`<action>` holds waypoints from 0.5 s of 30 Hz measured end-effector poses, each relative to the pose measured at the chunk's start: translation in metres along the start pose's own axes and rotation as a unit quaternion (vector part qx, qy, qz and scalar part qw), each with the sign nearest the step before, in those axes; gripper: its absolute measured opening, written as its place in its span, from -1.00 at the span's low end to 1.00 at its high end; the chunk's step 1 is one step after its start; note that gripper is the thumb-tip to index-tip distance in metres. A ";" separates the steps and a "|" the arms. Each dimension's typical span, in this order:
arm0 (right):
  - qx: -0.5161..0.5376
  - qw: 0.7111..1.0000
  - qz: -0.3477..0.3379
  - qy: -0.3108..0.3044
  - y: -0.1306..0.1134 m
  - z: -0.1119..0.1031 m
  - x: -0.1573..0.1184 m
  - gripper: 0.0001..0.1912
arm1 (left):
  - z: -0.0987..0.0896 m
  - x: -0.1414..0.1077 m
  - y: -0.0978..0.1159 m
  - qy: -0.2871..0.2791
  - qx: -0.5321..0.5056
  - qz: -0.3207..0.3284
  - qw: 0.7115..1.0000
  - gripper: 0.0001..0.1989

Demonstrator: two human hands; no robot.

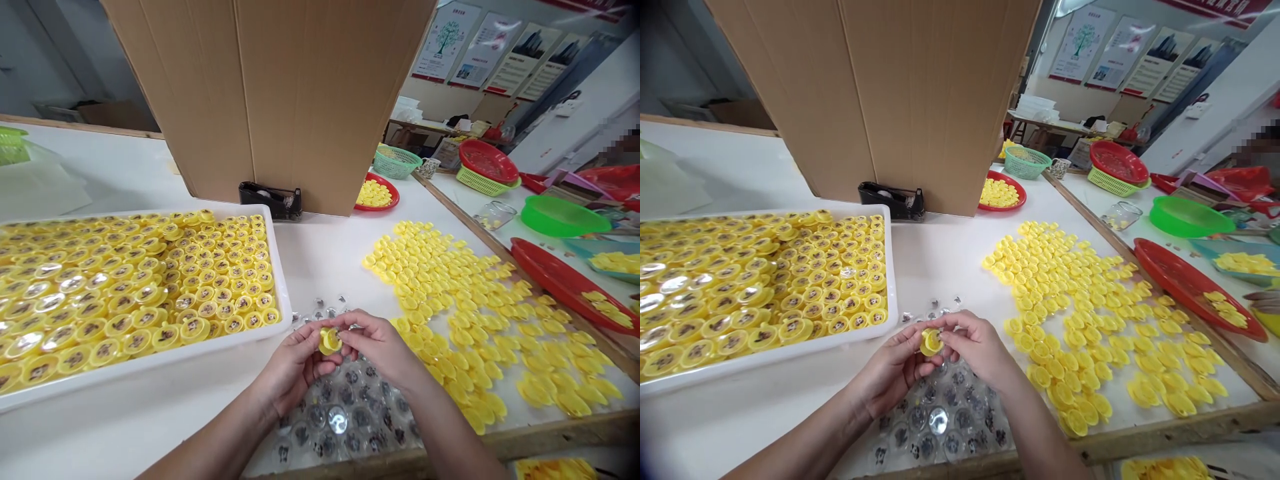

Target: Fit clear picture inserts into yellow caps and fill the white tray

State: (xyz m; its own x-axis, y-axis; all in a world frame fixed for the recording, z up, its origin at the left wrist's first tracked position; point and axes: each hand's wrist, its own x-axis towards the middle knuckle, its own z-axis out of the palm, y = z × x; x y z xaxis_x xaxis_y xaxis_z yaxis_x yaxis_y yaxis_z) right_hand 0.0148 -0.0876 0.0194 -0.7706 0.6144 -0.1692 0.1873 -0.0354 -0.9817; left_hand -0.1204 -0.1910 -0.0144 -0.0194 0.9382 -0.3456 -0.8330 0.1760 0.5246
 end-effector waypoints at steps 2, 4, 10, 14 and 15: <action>-0.004 1.000 -0.004 0.021 0.004 0.004 0.000 -0.80 | 0.000 0.000 -0.001 -0.007 0.008 0.016 1.000 -0.74; -0.024 0.999 -0.017 0.042 0.006 0.005 -0.002 -0.82 | 0.000 0.000 -0.002 -0.004 0.007 0.028 1.000 -0.75; -0.161 0.982 -0.076 0.058 -0.007 0.009 -0.015 -0.74 | 0.000 0.000 -0.004 -0.001 0.014 0.040 0.999 -0.75; -0.260 0.958 -0.089 0.077 -0.016 0.011 -0.017 -0.75 | 0.001 -0.002 -0.005 -0.023 0.037 0.050 0.998 -0.73; -0.272 0.955 -0.094 0.078 -0.017 0.012 -0.018 -0.75 | 0.001 -0.002 -0.005 -0.024 0.042 0.052 0.997 -0.72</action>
State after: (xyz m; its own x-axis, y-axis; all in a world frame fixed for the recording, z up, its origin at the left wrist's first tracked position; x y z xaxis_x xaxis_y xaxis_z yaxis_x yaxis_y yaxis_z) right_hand 0.0182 -0.1071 0.0381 -0.7294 0.6812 0.0622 0.3757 0.4749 -0.7958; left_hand -0.1155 -0.1940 -0.0159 -0.0753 0.9657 -0.2484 -0.7790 0.0986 0.6192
